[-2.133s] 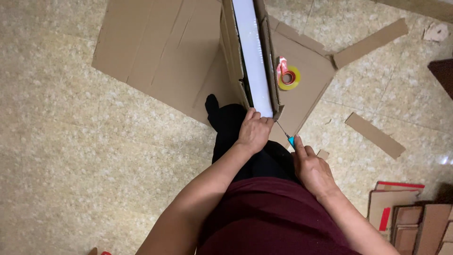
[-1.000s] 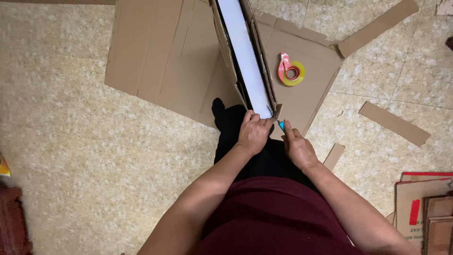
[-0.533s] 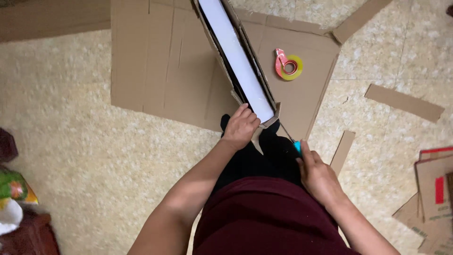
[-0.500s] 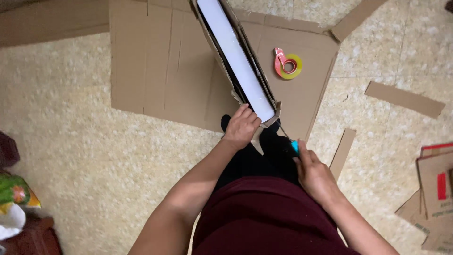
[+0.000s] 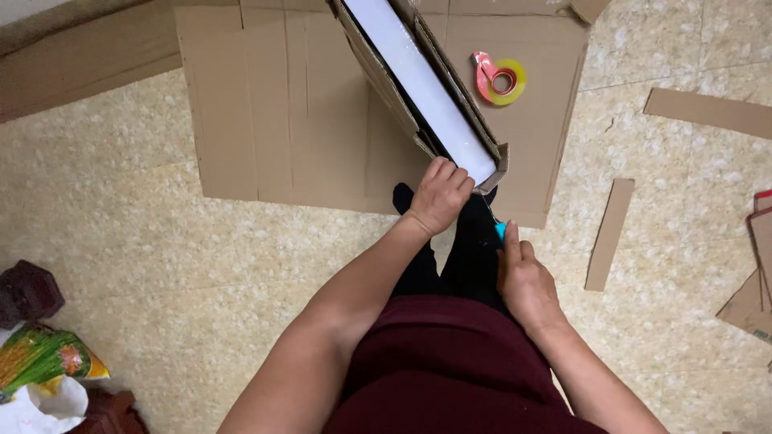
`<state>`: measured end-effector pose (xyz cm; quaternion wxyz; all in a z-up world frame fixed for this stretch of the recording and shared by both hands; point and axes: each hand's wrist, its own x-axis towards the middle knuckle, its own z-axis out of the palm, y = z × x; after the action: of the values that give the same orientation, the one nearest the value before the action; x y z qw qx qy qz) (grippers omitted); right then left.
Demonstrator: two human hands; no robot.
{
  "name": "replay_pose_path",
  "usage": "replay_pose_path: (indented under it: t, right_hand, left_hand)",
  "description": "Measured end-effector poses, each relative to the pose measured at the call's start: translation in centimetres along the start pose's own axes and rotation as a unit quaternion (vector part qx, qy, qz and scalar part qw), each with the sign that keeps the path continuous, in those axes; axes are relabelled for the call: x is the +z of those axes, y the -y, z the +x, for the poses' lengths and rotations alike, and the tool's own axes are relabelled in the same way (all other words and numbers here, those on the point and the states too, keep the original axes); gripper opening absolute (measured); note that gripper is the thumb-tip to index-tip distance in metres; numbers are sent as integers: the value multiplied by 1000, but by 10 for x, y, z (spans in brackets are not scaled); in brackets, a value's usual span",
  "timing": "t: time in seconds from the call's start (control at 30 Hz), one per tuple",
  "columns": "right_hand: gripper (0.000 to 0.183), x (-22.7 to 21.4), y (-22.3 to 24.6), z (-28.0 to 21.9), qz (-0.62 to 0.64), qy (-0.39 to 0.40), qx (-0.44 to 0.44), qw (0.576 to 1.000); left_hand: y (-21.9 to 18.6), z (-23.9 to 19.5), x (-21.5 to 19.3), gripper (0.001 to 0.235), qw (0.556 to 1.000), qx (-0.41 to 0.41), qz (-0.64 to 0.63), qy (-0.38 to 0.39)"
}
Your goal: Packing a white item into a custom-fitted cardboard box and sealing it with tape.
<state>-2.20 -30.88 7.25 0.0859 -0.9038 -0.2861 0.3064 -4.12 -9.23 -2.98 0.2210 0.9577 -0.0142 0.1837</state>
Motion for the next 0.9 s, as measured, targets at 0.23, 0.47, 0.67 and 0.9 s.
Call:
replay_pose_path:
  t: [0.23,0.47,0.67,0.9]
  right_hand:
    - [61,21,15,6,-32,-51,8,998]
    - [59,48,1,35,3,-63,-17,998]
    - [61,76,-16,55,5,-76,-45,996]
    - [60,90,-29,64,13,-102,-72,992]
  left_hand:
    - [1,-7,4,6,1000,-2,13,1]
    - [3,-16,5,6,1000,-5,13,-2]
    - [2,-20,0,8,1000,-14,11,-13]
    - [5,-23,5,9,1000,-8,12,-25]
